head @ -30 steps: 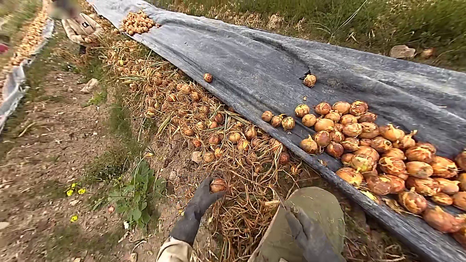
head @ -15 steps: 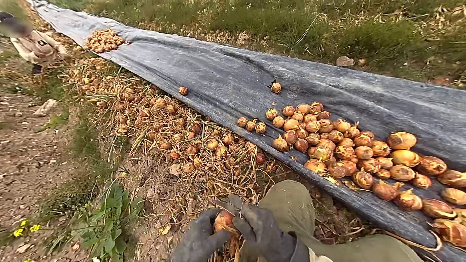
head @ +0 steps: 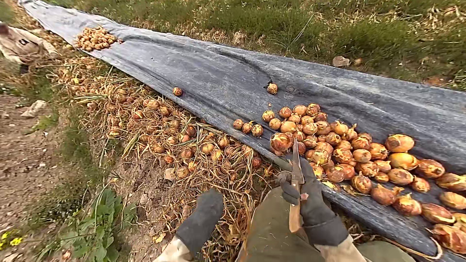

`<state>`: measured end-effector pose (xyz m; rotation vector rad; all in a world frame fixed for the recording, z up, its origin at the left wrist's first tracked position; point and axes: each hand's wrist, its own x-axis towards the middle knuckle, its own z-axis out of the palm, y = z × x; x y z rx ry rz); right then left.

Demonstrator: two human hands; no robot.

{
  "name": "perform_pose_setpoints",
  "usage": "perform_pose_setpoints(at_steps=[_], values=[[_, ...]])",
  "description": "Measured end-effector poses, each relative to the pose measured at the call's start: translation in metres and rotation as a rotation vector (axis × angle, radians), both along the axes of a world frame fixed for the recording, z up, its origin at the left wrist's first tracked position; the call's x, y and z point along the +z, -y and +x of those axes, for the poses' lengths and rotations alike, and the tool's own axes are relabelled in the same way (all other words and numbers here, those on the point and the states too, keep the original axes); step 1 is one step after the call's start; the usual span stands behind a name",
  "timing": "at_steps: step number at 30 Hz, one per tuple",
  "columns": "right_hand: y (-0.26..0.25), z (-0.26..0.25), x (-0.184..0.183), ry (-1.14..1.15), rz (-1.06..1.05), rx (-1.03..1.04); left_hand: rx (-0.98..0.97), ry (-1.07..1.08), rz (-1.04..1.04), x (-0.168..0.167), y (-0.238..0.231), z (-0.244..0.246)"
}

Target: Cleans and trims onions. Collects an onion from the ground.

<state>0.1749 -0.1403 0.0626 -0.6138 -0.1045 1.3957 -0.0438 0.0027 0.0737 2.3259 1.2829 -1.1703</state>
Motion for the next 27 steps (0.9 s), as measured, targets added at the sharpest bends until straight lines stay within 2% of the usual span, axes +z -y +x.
perform_pose_setpoints(at_steps=[2, 4, 7, 9, 11, 13, 15, 17, 19, 21, 22, 24, 27], values=[[-0.002, 0.006, 0.005, 0.148, -0.072, -0.029, -0.185, 0.101, -0.006, -0.030, -0.025, 0.034], [0.007, 0.003, -0.005, 0.255, -0.129, 0.005, -0.341, 0.211, 0.009, -0.095, -0.052, 0.049], [0.029, -0.010, -0.024, 0.351, -0.225, 0.066, -0.433, 0.136, 0.035, -0.148, -0.078, 0.060], [0.048, -0.017, -0.041, 0.346, -0.274, 0.109, -0.400, 0.110, 0.066, -0.158, -0.077, 0.059], [0.064, -0.030, -0.055, 0.356, -0.361, 0.135, -0.269, 0.074, 0.096, -0.161, -0.067, 0.045], [0.077, -0.044, -0.062, 0.461, -0.431, 0.143, -0.114, 0.065, 0.087, -0.166, -0.056, 0.022], [0.082, -0.056, -0.056, 0.627, -0.469, 0.155, -0.007, 0.154, 0.069, -0.158, -0.050, -0.001], [0.083, -0.062, -0.045, 0.888, -0.485, 0.177, 0.081, 0.344, 0.092, -0.139, -0.038, -0.022], [0.080, -0.064, -0.038, 1.202, -0.469, 0.218, 0.226, 0.642, 0.080, -0.105, -0.014, -0.041], [0.068, -0.064, -0.027, 1.420, -0.416, 0.274, 0.404, 0.913, 0.008, -0.057, 0.013, -0.048], [0.061, -0.066, -0.021, 1.461, -0.373, 0.314, 0.435, 0.981, -0.026, -0.033, 0.027, -0.048], [0.045, -0.073, -0.009, 1.429, -0.285, 0.352, 0.369, 1.069, -0.073, 0.009, 0.051, -0.044], [0.038, -0.100, -0.004, 1.208, -0.126, 0.195, 0.084, 1.062, 0.048, 0.035, 0.078, -0.039]])
